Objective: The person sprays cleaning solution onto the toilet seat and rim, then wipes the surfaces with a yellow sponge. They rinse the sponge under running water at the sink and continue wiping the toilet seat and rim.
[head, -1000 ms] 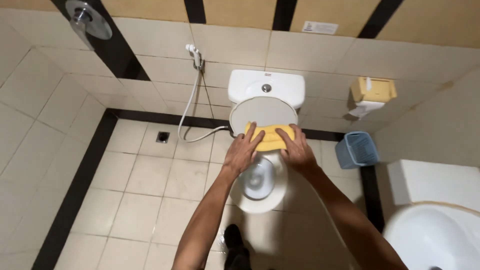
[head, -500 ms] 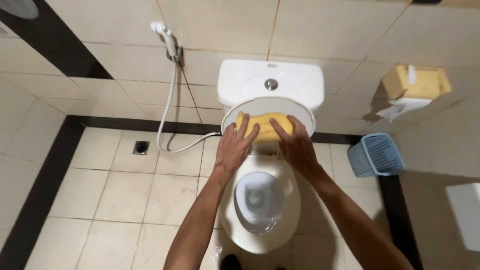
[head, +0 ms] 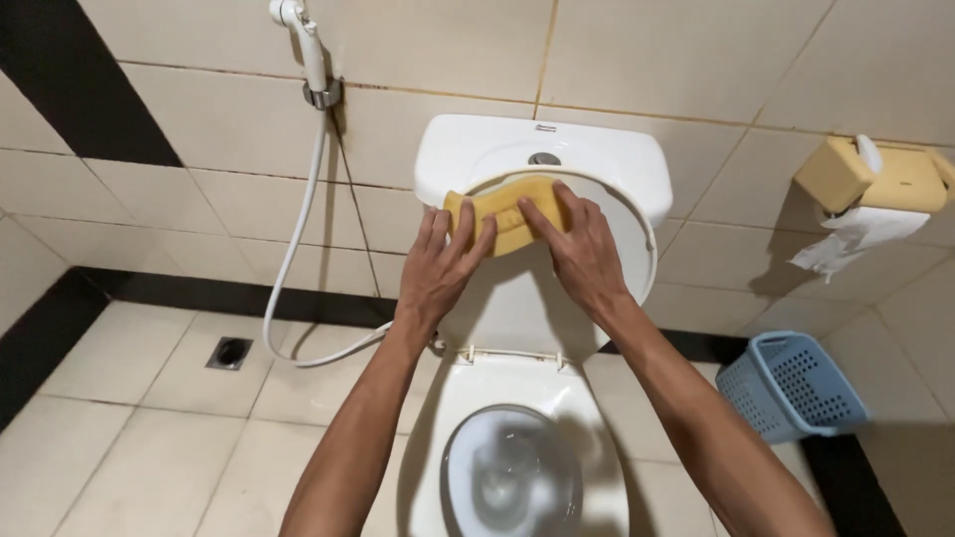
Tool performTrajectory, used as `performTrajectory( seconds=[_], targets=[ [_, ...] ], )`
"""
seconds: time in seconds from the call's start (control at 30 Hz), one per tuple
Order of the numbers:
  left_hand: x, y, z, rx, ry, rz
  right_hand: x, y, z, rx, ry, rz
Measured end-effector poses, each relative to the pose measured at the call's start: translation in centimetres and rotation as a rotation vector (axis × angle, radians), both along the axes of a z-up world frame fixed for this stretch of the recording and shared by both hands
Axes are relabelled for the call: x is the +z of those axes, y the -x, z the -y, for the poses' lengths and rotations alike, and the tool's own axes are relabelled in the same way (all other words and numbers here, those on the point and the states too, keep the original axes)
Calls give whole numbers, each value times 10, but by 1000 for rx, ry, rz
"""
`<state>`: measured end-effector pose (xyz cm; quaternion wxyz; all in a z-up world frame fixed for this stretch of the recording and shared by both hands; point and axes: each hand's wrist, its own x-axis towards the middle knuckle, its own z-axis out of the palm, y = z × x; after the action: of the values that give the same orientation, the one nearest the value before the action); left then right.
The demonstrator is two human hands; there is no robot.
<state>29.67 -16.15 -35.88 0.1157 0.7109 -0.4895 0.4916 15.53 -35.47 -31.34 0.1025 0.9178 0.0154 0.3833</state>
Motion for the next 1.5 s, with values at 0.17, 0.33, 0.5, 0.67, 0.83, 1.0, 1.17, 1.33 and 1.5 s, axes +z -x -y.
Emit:
performTrajectory(
  seconds=[0.17, 0.33, 0.5, 0.67, 0.83, 1.0, 1.17, 1.33, 1.5],
  targets=[
    [-22, 14, 19, 42, 31, 12, -14, -2, 18, -33, 167, 55],
    [-44, 26, 57, 107, 70, -2, -7, 16, 30, -82, 318, 91],
    [-36, 51, 91, 75, 58, 38, -23, 47, 61, -194, 230, 92],
    [-25, 56, 107, 62, 19, 160, -45, 69, 61, -199, 44, 83],
    [-18, 39, 91, 70, -81, 237, -65, 50, 56, -176, -50, 72],
    [-13, 14, 51, 135, -84, 140, -58, 14, 24, -100, -44, 88],
    [-45, 3, 29, 187, -76, -18, -59, -6, -4, -126, 54, 80],
    [-77, 21, 27, 266, -69, -180, -66, -8, -4, -154, 200, 33],
    [-101, 53, 45, 276, -98, -349, -74, 6, 15, -144, 272, -50]
  ],
)
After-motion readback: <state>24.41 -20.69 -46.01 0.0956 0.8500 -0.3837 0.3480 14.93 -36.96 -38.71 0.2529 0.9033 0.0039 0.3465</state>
